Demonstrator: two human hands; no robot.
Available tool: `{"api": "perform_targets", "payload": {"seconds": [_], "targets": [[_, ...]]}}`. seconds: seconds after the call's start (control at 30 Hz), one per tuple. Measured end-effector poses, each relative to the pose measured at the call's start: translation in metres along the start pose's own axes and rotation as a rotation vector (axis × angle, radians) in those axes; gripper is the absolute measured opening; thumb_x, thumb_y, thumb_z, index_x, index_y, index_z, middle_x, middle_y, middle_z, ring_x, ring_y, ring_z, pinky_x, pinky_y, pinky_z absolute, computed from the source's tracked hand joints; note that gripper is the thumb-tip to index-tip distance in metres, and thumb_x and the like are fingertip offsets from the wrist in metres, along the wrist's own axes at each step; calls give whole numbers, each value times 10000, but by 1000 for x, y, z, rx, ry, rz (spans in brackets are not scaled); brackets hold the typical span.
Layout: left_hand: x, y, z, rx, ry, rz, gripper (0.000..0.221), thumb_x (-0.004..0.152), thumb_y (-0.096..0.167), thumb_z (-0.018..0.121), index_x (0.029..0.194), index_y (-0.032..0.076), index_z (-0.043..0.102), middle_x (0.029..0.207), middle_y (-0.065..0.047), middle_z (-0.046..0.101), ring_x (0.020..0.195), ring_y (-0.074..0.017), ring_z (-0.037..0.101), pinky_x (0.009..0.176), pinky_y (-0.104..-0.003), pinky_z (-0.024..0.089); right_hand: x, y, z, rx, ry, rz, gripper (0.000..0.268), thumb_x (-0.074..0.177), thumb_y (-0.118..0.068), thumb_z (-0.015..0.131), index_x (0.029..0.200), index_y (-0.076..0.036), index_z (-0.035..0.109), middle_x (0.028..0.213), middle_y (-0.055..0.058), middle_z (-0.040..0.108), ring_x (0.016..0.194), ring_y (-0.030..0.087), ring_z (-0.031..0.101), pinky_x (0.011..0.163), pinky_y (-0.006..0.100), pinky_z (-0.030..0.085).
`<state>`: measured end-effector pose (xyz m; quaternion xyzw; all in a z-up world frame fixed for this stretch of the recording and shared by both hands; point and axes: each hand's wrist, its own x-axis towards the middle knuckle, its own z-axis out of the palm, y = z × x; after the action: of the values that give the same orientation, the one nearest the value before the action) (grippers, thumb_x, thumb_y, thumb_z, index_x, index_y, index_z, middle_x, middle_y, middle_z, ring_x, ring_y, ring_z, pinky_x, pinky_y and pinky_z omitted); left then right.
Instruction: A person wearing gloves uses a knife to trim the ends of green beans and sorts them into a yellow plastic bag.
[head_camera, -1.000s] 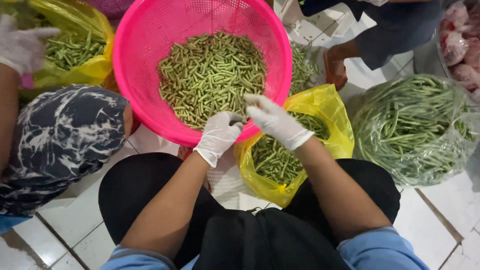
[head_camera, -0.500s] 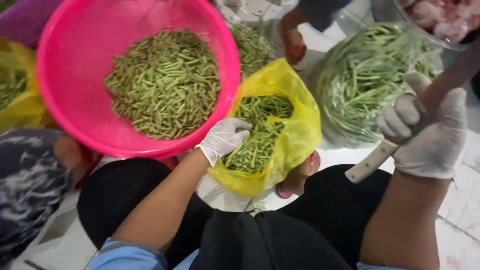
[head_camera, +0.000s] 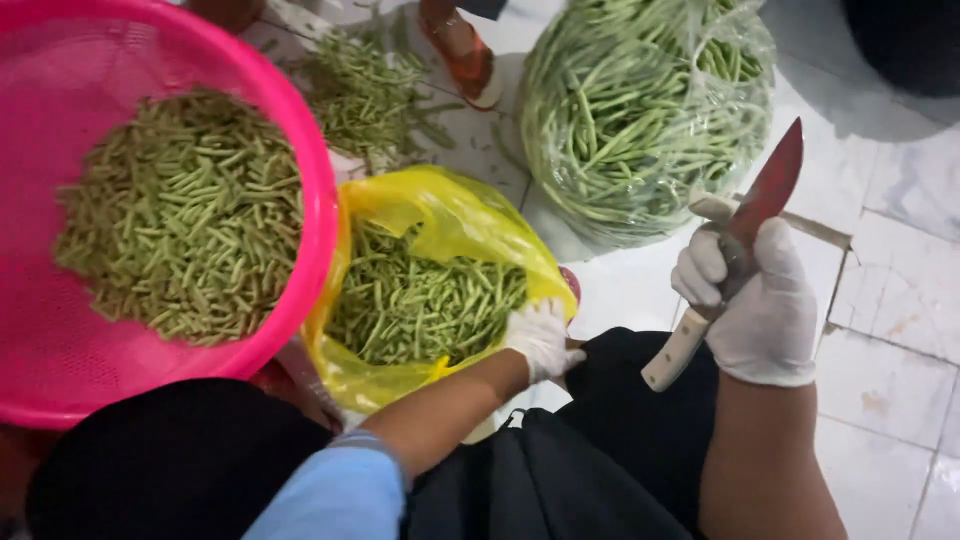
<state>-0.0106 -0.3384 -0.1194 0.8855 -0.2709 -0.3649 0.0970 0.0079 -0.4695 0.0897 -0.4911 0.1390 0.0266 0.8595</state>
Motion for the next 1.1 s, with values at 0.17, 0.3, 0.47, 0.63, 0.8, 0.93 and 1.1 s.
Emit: {"api": "perform_targets", "payload": {"seconds": [0.17,0.3,0.47,0.63,0.8,0.93,1.1], "targets": [[-14,-75,-61,-77,502,161,477,774,548,403,858,107,564,728,-97,587,569,-283,554,487,-436,368,-1,-7,-6,-31,28,-31,546,829,-481,646,1144,-46,549,632,-23,394,484,74,330,462,197,245],[-8,-142,-90,-777,538,-47,383,875,321,399,591,77,479,570,-98,484,575,-276,431,591,-432,268,0,-6,-2,-42,32,-50,560,833,-481,649,1164,-41,546,649,-14,382,496,84,329,425,197,269],[24,-116,-65,158,48,-143,217,812,97,484,917,137,669,860,-39,651,783,-220,611,689,-378,486,6,2,8,-1,-41,-10,557,865,-450,597,1189,-7,499,673,-12,412,519,85,354,409,183,295],[4,-102,-77,610,-163,-44,119,898,279,570,871,196,651,823,40,612,773,-121,546,718,-313,403,10,8,32,-168,-18,7,530,851,-459,552,1151,-23,534,651,-28,398,494,75,335,358,177,256],[-57,-158,-98,130,144,-69,209,740,302,665,857,138,718,842,-71,708,878,-311,664,725,-432,491,23,32,34,-198,-35,-67,391,950,-294,410,1178,-1,533,584,9,386,385,83,354,360,178,260],[-168,-137,-168,-314,186,-150,261,798,280,628,980,107,700,1006,-133,690,1013,-349,618,836,-454,488,24,50,58,-280,-90,-69,396,949,-288,427,1217,-7,503,580,14,398,396,79,367,364,166,262],[-231,-133,-164,-941,465,-189,396,728,323,724,1055,104,684,1155,-151,647,1149,-346,545,952,-417,453,10,67,104,-55,-192,257,423,870,-378,490,1143,-62,557,531,-5,331,352,66,285,324,153,200]]}}
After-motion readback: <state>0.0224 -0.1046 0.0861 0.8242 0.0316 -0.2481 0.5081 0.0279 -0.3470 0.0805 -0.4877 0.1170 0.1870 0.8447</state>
